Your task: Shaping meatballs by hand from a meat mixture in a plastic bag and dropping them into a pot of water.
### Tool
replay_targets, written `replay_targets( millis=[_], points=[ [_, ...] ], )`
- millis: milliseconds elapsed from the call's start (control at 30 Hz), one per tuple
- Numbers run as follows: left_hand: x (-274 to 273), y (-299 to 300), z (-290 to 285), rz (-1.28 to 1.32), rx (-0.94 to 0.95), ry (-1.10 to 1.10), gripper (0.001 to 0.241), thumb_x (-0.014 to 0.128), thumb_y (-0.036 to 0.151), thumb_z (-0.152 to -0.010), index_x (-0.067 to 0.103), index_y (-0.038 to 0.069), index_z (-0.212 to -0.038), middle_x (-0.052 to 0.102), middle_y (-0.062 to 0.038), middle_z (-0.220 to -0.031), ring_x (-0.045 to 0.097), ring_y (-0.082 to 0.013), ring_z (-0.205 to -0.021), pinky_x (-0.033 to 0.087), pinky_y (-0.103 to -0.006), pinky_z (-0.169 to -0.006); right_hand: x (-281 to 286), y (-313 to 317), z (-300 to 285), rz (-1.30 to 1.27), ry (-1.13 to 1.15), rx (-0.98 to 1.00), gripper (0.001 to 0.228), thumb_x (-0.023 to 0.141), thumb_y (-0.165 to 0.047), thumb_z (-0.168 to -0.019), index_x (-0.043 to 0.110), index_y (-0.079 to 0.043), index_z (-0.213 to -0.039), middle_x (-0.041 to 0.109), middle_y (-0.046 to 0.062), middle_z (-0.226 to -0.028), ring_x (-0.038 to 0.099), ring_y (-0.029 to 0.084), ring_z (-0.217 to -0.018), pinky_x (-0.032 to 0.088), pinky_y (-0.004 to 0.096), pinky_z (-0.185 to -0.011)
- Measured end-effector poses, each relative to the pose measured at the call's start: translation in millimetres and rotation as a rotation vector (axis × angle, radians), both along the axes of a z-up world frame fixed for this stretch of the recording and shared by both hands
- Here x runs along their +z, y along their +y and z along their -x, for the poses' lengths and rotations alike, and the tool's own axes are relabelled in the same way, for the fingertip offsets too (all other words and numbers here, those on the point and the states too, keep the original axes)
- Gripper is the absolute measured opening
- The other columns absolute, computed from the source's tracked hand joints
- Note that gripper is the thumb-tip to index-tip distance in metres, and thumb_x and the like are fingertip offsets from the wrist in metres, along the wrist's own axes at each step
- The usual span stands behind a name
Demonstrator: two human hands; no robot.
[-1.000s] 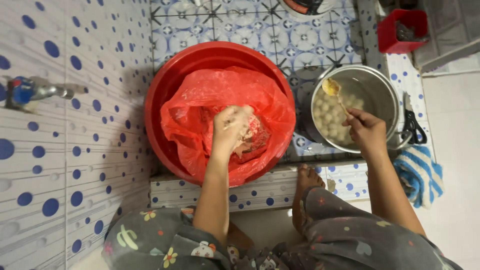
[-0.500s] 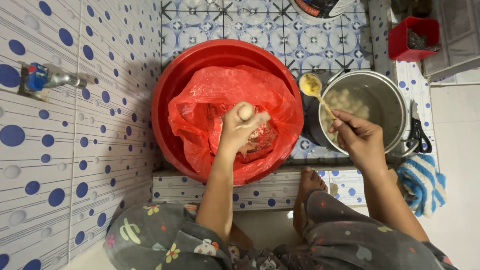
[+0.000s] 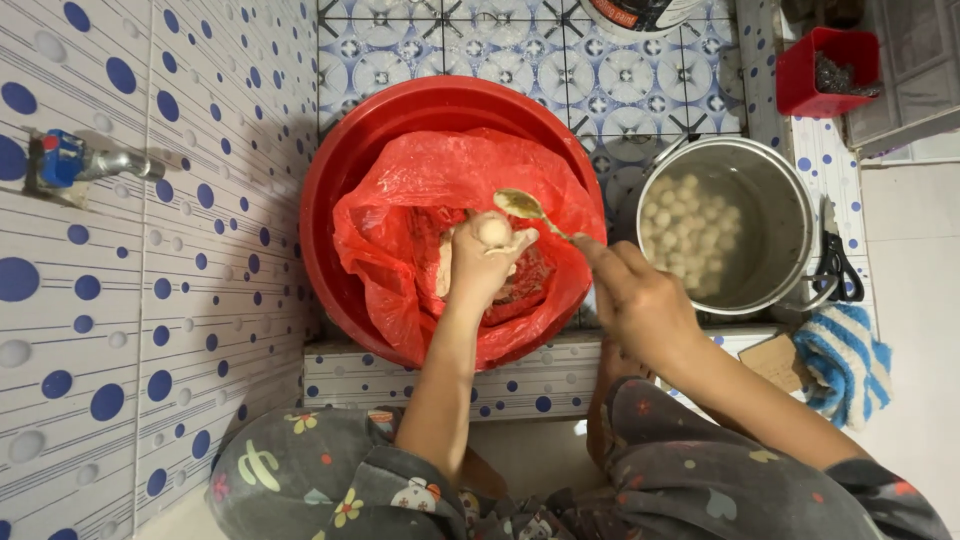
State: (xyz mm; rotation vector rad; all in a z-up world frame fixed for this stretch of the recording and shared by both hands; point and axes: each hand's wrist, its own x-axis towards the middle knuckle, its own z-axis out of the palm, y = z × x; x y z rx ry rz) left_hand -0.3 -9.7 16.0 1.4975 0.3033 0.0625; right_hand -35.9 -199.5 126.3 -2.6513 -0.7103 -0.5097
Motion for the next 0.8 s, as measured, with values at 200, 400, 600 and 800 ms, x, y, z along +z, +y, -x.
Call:
replay_targets(
  millis=[200,400,600,800],
  points=[
    [-43,-7,-5,-0.027,0.087,0.033,0.023,0.084,0.001,-0.070,0.075,0.003,-0.091,0.075,-0.011,-0.075,0.069,-0.0142,-0.076,0.060,-0.0367,-0.066,-5,11,6,0.052,-0.013,0.031,0.028,0.064,-0.005,-0.093,0.077,-0.015,-0.115,0.066,0.002,-0.080,0.070,0.028,-0.060,0.059,0.039,-0.051],
    [-45,1,-5,-0.721,-0.163,0.241,0.025,0.069,0.008,-0.078,0.076,0.004,-0.102,0.075,-0.019,-0.085,0.073,-0.0419,-0.093,0.060,-0.0548,-0.082,-38,-9,-1,-0.517,0.819,-0.111,0.023,0.067,-0.004,-0.089,0.079,-0.002,-0.109,0.074,0.017,-0.066,0.068,0.024,-0.060,0.057,0.039,-0.064],
    [-68,22,-9,-0.873,-0.454,0.402,0.033,0.073,0.011,-0.082,0.071,0.008,-0.115,0.076,-0.017,-0.106,0.070,-0.0387,-0.112,0.056,-0.0545,-0.096,-27,-56,-12,-0.913,1.016,-0.353,0.028,0.061,0.004,-0.088,0.074,0.006,-0.112,0.064,0.013,-0.061,0.042,0.004,-0.038,0.034,0.021,-0.028],
    [-113,20,-13,-0.905,-0.776,0.485,0.053,0.071,0.024,-0.087,0.060,0.012,-0.137,0.064,-0.020,-0.137,0.053,-0.0434,-0.136,0.042,-0.0627,-0.110,-108,-164,-31,-0.553,0.574,-0.555,0.021,0.063,0.001,-0.099,0.076,-0.003,-0.115,0.070,0.012,-0.074,0.054,0.013,-0.055,0.041,0.026,-0.047]
  ],
)
